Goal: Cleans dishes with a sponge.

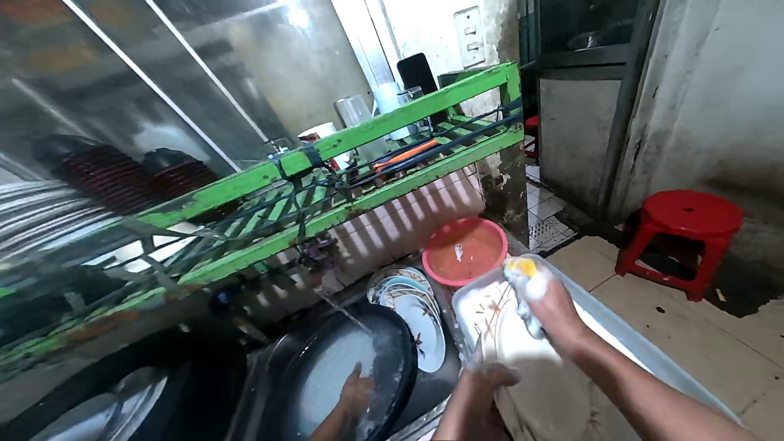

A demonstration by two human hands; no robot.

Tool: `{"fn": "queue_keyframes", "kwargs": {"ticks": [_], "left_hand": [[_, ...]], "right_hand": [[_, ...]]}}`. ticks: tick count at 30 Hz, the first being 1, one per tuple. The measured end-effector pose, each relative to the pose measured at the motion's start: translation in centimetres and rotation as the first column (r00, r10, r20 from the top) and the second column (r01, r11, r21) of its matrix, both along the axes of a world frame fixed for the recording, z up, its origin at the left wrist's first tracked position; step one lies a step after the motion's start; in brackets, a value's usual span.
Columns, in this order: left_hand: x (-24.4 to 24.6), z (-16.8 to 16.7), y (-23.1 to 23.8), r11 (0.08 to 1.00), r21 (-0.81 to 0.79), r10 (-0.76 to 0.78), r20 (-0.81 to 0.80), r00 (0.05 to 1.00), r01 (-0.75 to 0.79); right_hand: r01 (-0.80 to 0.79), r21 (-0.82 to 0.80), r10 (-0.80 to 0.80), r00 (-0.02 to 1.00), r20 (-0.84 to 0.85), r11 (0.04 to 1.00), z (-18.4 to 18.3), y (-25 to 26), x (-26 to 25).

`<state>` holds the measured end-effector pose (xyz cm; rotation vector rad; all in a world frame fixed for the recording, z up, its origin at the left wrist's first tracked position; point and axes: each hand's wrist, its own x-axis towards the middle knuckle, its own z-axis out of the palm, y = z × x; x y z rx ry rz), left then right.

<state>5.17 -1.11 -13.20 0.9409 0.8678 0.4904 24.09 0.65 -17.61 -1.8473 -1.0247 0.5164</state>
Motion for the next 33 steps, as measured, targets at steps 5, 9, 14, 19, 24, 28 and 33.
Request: {"fn": "queue_keyframes", "kwargs": {"ticks": [5,9,14,19,24,28,33], "left_hand": [[-0.5,-1.0,1.6,0.99,0.075,-0.123,0.075,0.99,0.117],[-0.2,0.2,0.5,0.998,0.063,-0.03,-0.008,1.0,0.03],[-0.7,-0.7,1.9,0.995,0.011,-0.102,0.094,0.99,0.101],[-0.3,4.5,0.3,0.996,0.084,-0.022,-0.156,0.988,0.036],[-0.4,4.3,1.0,0.994,0.001,-0.109,-0.035,0.993,0.11],[-0.2,-0.7,1.7,0.998,0.034,0.054,0.038,0.998,-0.056],[1.0,-2.3,2.2,0.965,0.1,0.231,0.121,0.965,-0.243]], "right_hand": [[-0.269,0.328,0.206,0.955,0.215,0.906,0.8,-1.3,-4.8],[0.023,0.079,-0.022,1.0,-0.015,0.997,-0.9,1.0,0.4],[-0.269,0.288,0.193,0.945,0.265,0.919,1.5,-1.8,-4.9],[0.011,0.112,-0.018,0.998,0.064,0.994,-0.7,0.9,0.0],[-0.2,0.238,0.151,0.966,0.208,0.95,1.9,-1.5,-4.3],[-0.126,0.229,0.102,0.989,0.111,0.965,-0.4,-0.1,-2.0],[-0.028,0.151,0.025,0.999,0.024,0.988,-1.0,0.6,-2.7]]}}
